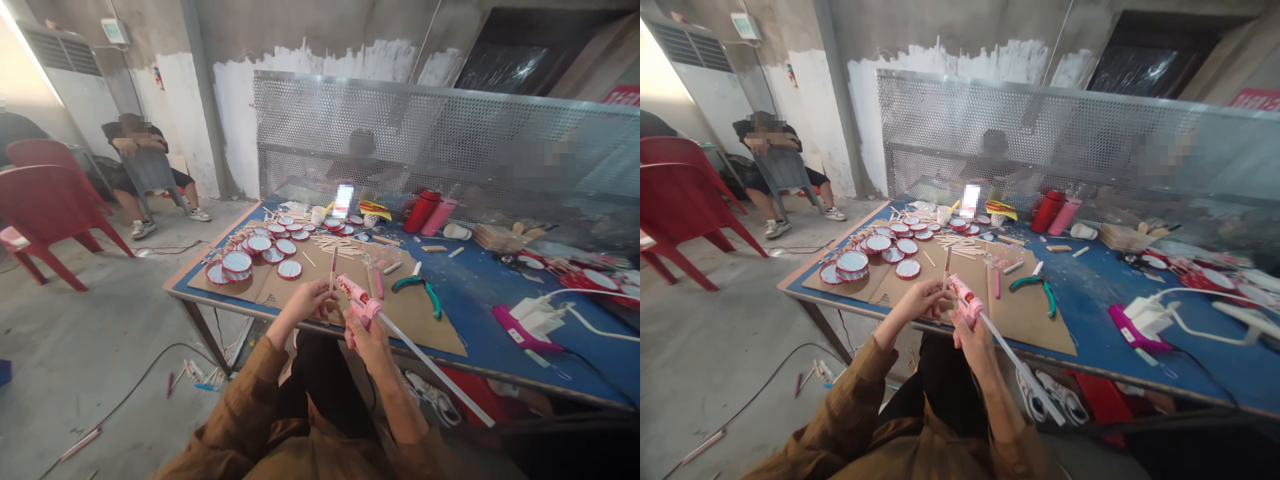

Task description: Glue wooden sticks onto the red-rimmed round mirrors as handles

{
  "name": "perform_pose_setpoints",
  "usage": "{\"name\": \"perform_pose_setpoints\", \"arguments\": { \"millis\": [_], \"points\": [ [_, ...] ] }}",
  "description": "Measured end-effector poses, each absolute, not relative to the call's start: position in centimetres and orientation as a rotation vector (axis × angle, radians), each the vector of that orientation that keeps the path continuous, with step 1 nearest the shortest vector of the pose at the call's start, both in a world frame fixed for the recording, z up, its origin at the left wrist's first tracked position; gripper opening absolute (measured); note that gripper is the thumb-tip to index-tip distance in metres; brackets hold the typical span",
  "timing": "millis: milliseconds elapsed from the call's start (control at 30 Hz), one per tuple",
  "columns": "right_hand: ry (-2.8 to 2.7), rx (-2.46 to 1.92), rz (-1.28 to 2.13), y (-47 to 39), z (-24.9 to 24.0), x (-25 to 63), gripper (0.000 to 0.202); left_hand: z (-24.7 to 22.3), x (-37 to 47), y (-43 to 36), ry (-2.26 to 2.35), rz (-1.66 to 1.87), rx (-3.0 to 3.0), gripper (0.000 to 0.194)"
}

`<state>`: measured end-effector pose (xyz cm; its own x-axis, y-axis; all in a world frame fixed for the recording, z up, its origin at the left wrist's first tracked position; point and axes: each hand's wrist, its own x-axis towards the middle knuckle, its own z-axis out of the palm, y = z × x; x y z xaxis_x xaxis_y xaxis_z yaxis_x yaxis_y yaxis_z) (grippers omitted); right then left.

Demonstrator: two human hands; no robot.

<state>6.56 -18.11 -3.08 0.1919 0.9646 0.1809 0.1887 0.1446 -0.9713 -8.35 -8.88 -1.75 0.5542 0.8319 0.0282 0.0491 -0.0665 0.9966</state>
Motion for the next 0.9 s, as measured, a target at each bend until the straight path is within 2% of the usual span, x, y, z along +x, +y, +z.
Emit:
{"name": "perform_pose_setpoints", "arguments": {
  "millis": [900],
  "points": [
    [-1.222, -1.271, 0.866, -18.14, -2.84, 6.32, 0.04, -1.46, -8.43, -9.09, 0.791, 0.772, 1.489, 0.04]
  ]
}}
